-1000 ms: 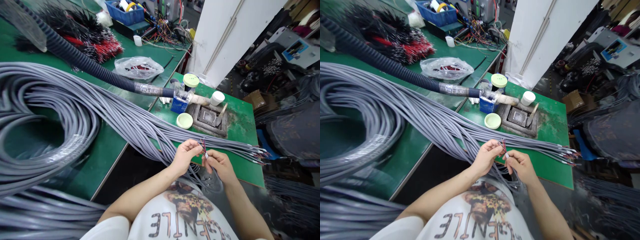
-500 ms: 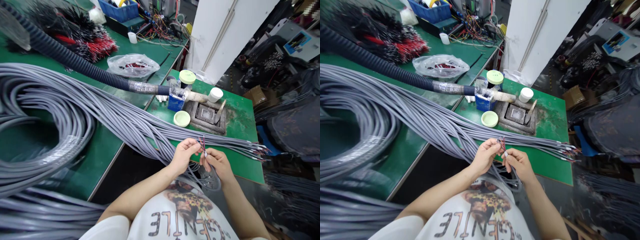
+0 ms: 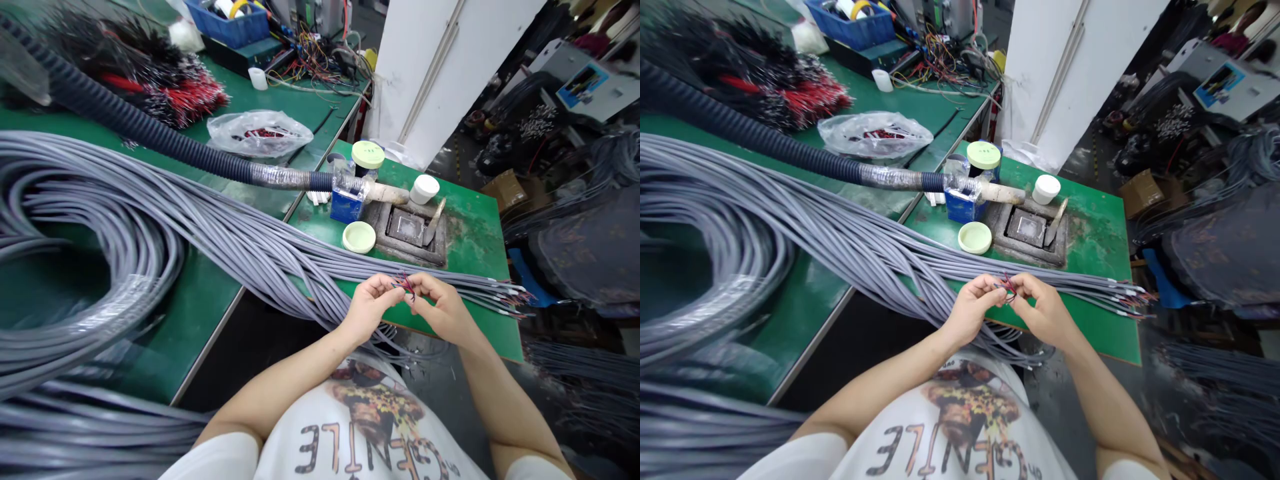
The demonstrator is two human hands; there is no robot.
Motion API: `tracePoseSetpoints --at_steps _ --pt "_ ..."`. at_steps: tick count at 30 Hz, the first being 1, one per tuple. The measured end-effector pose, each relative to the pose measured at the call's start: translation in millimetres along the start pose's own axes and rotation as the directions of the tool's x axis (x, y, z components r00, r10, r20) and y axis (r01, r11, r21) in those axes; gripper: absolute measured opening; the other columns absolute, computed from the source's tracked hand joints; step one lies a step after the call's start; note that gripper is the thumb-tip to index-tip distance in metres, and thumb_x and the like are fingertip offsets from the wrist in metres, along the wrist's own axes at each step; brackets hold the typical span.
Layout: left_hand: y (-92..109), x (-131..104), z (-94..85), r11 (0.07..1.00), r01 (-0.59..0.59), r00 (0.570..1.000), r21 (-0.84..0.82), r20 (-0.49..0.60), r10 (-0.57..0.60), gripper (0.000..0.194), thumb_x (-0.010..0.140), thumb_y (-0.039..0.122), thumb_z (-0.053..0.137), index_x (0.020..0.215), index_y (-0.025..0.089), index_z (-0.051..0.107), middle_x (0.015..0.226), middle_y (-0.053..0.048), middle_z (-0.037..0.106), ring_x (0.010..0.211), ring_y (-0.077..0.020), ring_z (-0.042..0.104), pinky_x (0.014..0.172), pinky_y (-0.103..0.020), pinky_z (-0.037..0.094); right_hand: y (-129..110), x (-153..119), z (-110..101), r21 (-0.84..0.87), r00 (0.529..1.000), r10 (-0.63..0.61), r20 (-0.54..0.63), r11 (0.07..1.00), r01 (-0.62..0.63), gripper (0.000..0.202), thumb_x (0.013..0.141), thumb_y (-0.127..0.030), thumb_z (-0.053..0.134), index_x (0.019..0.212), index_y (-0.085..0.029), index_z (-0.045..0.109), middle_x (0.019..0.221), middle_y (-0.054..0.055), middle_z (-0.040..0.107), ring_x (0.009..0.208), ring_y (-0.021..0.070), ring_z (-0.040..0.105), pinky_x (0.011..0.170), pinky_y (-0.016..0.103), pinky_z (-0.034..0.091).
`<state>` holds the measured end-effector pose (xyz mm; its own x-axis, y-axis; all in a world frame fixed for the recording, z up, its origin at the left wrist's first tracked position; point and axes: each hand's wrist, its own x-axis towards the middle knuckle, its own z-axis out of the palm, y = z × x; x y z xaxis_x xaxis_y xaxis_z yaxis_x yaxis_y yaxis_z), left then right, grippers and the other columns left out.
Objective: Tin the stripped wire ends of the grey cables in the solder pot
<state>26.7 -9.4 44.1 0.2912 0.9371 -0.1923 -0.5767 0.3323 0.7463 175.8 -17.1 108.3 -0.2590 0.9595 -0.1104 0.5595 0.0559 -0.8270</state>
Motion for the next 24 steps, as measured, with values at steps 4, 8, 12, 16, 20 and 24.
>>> tracePoseSetpoints --at_steps 4,8,12,16,20,24 --pt "1 1 -1.2 0.999 -0.006 1.000 -0.047 0.025 0.007 0.019 0.072 0.026 0.073 0.072 0.014 0.059 0.060 0.003 0.060 0.058 -0.0077 0.051 0.062 -0.021 0.040 1 4 3 0.092 1.000 -0.005 -0.011 0.996 0.006 0.017 0.088 -0.036 0.056 0.089 -0.018 0.059 0.062 -0.004 0.055 0.050 0.0080 0.046 0.052 0.022 0.037" --pt "2 2 0.1 0.997 0.000 0.999 -0.072 0.052 0.004 0.020 0.072 0.027 0.073 0.072 0.014 0.058 0.061 0.002 0.062 0.059 -0.0084 0.053 0.062 -0.022 0.040 5 5 5 0.180 0.999 0.039 -0.036 0.983 -0.032 0.022 0.091 -0.040 0.053 0.084 -0.019 0.055 0.050 -0.006 0.049 0.044 0.0083 0.043 0.048 0.022 0.035" --pt "3 3 -1.1 0.996 -0.013 0.998 -0.087 0.054 0.018 0.023 0.069 0.029 0.076 0.080 0.014 0.062 0.061 0.002 0.062 0.058 -0.0084 0.053 0.061 -0.022 0.041 7 7 5 0.259 0.999 0.052 -0.016 0.965 -0.046 0.023 0.090 -0.041 0.055 0.085 -0.019 0.054 0.052 -0.006 0.051 0.044 0.0080 0.043 0.048 0.022 0.036" --pt "3 5 -5.3 0.994 0.001 0.998 -0.110 0.060 0.005 0.025 0.068 0.029 0.078 0.084 0.014 0.065 0.063 0.002 0.063 0.058 -0.0083 0.054 0.061 -0.022 0.042 9 8 5 0.325 0.998 0.063 0.000 0.944 -0.060 0.022 0.090 -0.041 0.055 0.087 -0.019 0.054 0.048 -0.007 0.050 0.043 0.0089 0.045 0.051 0.024 0.039" --pt "1 6 -7.7 0.991 0.017 0.998 -0.131 0.054 -0.010 0.025 0.067 0.029 0.079 0.081 0.015 0.065 0.063 0.002 0.065 0.060 -0.0085 0.056 0.061 -0.021 0.042 9 10 7 0.385 0.999 0.043 -0.014 0.922 -0.035 0.020 0.090 -0.039 0.056 0.087 -0.019 0.054 0.045 -0.008 0.048 0.045 0.0097 0.046 0.057 0.026 0.043" --pt "-1 8 -8.6 0.987 0.046 0.998 -0.157 0.040 -0.040 0.026 0.066 0.033 0.079 0.078 0.014 0.065 0.064 0.000 0.067 0.061 -0.0096 0.058 0.062 -0.022 0.043 8 12 10 0.418 0.998 0.049 -0.032 0.908 -0.031 0.019 0.090 -0.038 0.056 0.086 -0.020 0.053 0.046 -0.008 0.048 0.046 0.0105 0.048 0.058 0.026 0.044"
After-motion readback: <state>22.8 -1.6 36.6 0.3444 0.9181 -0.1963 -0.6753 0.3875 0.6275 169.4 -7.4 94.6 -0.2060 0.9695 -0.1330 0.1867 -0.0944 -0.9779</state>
